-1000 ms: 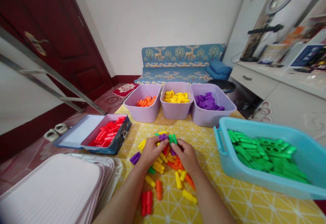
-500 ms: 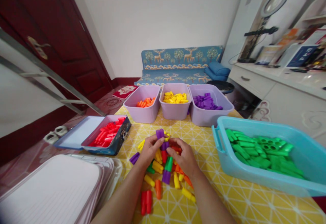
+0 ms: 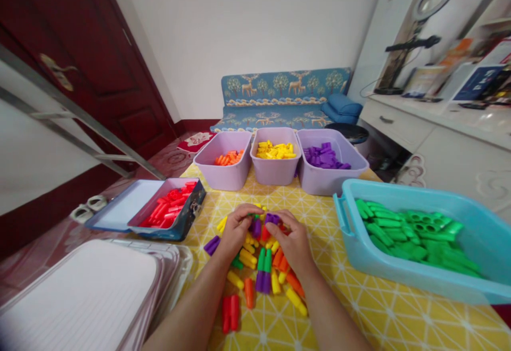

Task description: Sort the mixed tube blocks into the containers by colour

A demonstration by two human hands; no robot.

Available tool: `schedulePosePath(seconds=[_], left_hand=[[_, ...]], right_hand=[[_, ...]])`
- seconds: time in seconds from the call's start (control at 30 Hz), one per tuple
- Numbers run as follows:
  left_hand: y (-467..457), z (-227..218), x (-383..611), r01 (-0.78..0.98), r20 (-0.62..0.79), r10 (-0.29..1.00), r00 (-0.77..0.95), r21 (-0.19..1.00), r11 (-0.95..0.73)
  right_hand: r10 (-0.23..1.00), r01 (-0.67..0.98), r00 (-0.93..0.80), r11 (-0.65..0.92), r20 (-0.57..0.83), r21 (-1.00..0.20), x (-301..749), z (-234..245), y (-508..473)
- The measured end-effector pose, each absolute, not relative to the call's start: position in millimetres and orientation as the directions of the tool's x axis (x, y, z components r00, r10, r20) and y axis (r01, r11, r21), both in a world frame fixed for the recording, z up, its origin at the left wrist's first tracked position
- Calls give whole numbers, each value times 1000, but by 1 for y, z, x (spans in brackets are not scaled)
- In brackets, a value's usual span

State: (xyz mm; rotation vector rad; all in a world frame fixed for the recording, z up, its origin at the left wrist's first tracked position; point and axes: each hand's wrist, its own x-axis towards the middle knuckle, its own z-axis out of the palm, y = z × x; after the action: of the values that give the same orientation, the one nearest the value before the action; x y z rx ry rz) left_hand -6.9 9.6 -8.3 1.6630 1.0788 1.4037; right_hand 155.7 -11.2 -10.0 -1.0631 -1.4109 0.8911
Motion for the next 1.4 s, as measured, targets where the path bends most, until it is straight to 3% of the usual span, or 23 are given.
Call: schedulePosePath(seconds=[0.2,0.43,0.63,0.83,0.97,1.13,1.27,1.4], left_hand=[[3,1,-4,240,386,906,175,875,-420],[5,-3,-1,299,378,898,227,850,-434],[1,6,-2,482,417,869,268,723,-495],[0,4,-4,527,451,883,128,723,-446],[2,-1,-8,497,462,887,10,767,-405],[5,-4,-12,571,451,883,-131,762,-305],[3,1,-10,664,399,908,-130,715,-219],[0,3,-6,764,346,936,-61,620,-179]], right_hand=[[987,-110,55,155,150,-982,153,-10,-13],[967,-50,76,249,244,-967,155,-6,-16],[997,-231,35,80,74,-970,154,-16,-17],[978,-386,208,86,4,-918,160,-18,-11],[979,-291,196,108,51,-951,165,-16,-12],[977,-50,-47,205,207,-977,169,-10,-18],[923,67,-171,360,345,-931,172,-2,-18],[869,154,-300,451,393,-879,170,6,-19]])
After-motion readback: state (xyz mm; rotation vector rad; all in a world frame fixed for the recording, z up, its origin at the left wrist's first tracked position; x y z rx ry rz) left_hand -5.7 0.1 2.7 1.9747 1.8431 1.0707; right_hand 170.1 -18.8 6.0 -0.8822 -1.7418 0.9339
